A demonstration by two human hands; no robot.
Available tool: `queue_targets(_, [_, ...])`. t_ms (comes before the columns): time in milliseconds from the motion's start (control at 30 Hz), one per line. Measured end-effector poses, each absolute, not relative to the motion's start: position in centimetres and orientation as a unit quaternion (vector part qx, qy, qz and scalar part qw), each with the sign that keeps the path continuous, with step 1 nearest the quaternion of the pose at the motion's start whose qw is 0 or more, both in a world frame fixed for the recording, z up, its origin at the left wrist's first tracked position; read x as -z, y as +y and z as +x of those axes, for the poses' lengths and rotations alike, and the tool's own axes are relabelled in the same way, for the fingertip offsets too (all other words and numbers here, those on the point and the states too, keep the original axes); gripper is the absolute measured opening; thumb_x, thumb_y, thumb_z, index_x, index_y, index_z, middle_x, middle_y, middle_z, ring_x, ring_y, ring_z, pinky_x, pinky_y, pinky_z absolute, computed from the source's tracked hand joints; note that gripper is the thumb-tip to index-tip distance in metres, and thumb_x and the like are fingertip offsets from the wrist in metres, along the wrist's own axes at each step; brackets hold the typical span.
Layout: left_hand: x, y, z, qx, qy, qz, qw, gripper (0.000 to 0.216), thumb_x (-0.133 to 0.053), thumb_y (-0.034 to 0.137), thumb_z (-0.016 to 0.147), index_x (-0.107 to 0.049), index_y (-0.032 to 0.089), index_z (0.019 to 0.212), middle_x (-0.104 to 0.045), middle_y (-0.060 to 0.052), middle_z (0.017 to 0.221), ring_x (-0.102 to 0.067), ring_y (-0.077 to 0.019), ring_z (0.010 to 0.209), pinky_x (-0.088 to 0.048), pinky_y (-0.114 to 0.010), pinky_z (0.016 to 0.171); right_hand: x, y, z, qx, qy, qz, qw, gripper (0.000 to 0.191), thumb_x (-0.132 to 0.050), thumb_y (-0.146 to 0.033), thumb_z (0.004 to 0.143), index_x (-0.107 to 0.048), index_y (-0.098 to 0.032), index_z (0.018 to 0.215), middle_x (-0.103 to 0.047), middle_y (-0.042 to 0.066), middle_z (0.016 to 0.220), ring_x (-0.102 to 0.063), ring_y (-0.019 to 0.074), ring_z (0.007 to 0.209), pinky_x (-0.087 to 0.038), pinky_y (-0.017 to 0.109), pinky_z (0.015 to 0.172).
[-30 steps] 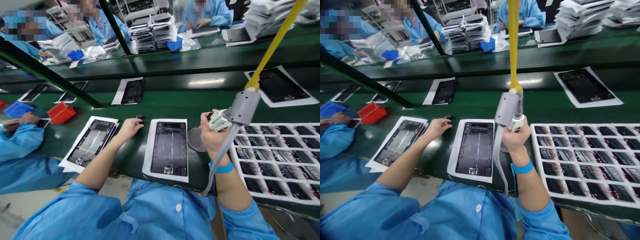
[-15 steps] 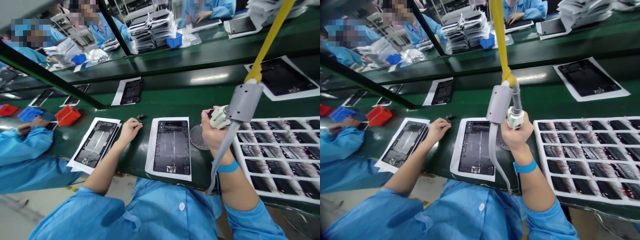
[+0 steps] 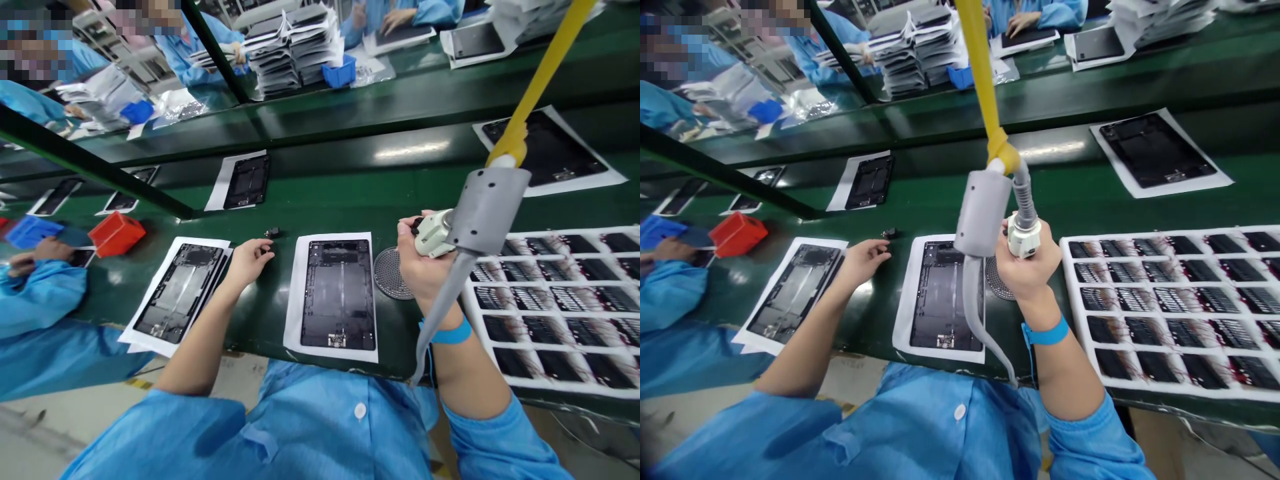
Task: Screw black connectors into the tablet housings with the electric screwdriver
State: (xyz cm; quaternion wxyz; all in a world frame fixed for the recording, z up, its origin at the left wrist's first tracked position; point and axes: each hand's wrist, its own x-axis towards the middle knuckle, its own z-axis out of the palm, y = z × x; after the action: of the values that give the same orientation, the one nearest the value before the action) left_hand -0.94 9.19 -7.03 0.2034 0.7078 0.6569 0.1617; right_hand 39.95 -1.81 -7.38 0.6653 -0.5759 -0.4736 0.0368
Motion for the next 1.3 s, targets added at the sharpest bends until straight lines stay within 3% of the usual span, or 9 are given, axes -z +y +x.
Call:
queue_targets(100, [5.9, 8.3, -1.2, -0.103, 0.625, 0.712, 0.302, 0.044, -0.083, 0.038, 0.084, -0.086, 0.021, 0.123, -0.078, -0.002, 0.096, -0.062, -0.0168, 0.067, -0.056, -0.032, 0.074, 6.5, -1.9, 39.8, -0.015, -0.486, -0.559, 0.672, 0.028, -0.082, -0.035, 0.1, -0.072, -0.02, 0.122, -0.084, 0.008, 0.113, -0.086, 0.0255, 0.103, -0.075, 0.049, 0.102])
queue_targets(233, [3.7, 7.7, 0.2, -0.046, 0.579, 0.753, 0.309, 0.034, -0.08, 0.042, 0.085, -0.09, 0.023, 0.11, -0.074, -0.001, 0.077, -0.067, -0.0204, 0.069, -0.054, -0.032, 0.07, 6.4, -1.7, 39.7, -0.014, -0.486, -0.56, 0.671, 0.027, -0.082, -0.037, 0.101, -0.071, -0.022, 0.12, -0.084, 0.007, 0.106, -0.086, 0.0252, 0.1, -0.075, 0.048, 0.101])
queue_targets(400, [1.0, 7.7, 5.9, -0.159, 0.542, 0.735, 0.375, 0.027, -0.088, 0.048, 0.087, -0.092, 0.023, 0.097, -0.087, -0.006, 0.092, -0.081, -0.025, 0.083, -0.065, -0.035, 0.083, 7.6, -1.4, 40.1, -0.054, -0.464, -0.567, 0.678, 0.035, -0.082, -0.045, 0.1, -0.068, -0.023, 0.123, -0.081, 0.006, 0.104, -0.085, 0.0242, 0.098, -0.076, 0.044, 0.092])
queue_targets(567, [2.2, 8.5, 15.3, -0.194, 0.461, 0.672, 0.546, 0.025, -0.09, 0.04, 0.092, -0.092, 0.018, 0.104, -0.084, -0.007, 0.078, -0.078, -0.0204, 0.071, -0.064, -0.031, 0.073, 8.5, -1.1, 40.7, -0.062, -0.452, -0.555, 0.695, 0.043, -0.086, -0.043, 0.096, -0.065, -0.023, 0.128, -0.078, 0.003, 0.1, -0.079, 0.0208, 0.082, -0.074, 0.041, 0.078])
queue_targets(633, [3.8, 9.2, 18.5, -0.181, 0.436, 0.702, 0.534, 0.012, -0.088, 0.031, 0.095, -0.092, 0.019, 0.095, -0.084, -0.006, 0.079, -0.077, -0.0188, 0.071, -0.061, -0.03, 0.073, 8.7, -1.0, 41.0, -0.055, -0.449, -0.552, 0.7, 0.041, -0.086, -0.042, 0.096, -0.065, -0.024, 0.127, -0.077, 0.002, 0.096, -0.077, 0.0196, 0.076, -0.073, 0.04, 0.075])
queue_targets(733, [6.0, 10.2, 21.6, -0.194, 0.421, 0.779, 0.423, 0.01, -0.089, 0.019, 0.093, -0.09, 0.021, 0.083, -0.086, -0.005, 0.089, -0.079, -0.0201, 0.085, -0.061, -0.031, 0.084, 8.7, -0.9, 41.2, -0.049, -0.451, -0.563, 0.691, 0.039, -0.086, -0.041, 0.097, -0.066, -0.024, 0.125, -0.076, 0.001, 0.094, -0.074, 0.0182, 0.073, -0.072, 0.039, 0.074])
queue_targets(933, [8.3, 11.0, 22.2, -0.182, 0.412, 0.851, 0.271, 0.009, -0.089, 0.02, 0.097, -0.091, 0.021, 0.088, -0.086, -0.007, 0.097, -0.079, -0.0254, 0.096, -0.059, -0.038, 0.094, 8.5, -1.0, 41.3, -0.041, -0.461, -0.579, 0.671, 0.039, -0.084, -0.04, 0.098, -0.066, -0.024, 0.128, -0.075, 0.0, 0.095, -0.074, 0.0171, 0.074, -0.073, 0.039, 0.078])
queue_targets(1133, [9.0, 11.8, 21.0, -0.203, 0.418, 0.813, 0.351, 0.015, -0.085, 0.024, 0.101, -0.089, 0.022, 0.087, -0.084, -0.005, 0.093, -0.077, -0.0211, 0.087, -0.058, -0.035, 0.085, 9.2, -0.5, 41.5, -0.027, -0.455, -0.568, 0.685, 0.041, -0.084, -0.04, 0.099, -0.067, -0.025, 0.133, -0.077, 0.0, 0.096, -0.075, 0.0185, 0.073, -0.072, 0.039, 0.073])
queue_targets(1300, [9.6, 11.2, 21.2, -0.213, 0.393, 0.832, 0.33, 0.022, -0.088, 0.021, 0.099, -0.085, 0.024, 0.077, -0.081, -0.003, 0.089, -0.073, -0.0222, 0.091, -0.057, -0.04, 0.095, 9.4, -0.3, 41.6, -0.019, -0.445, -0.566, 0.693, 0.043, -0.086, -0.048, 0.098, -0.068, -0.024, 0.128, -0.078, 0.001, 0.093, -0.077, 0.0204, 0.075, -0.073, 0.04, 0.074])
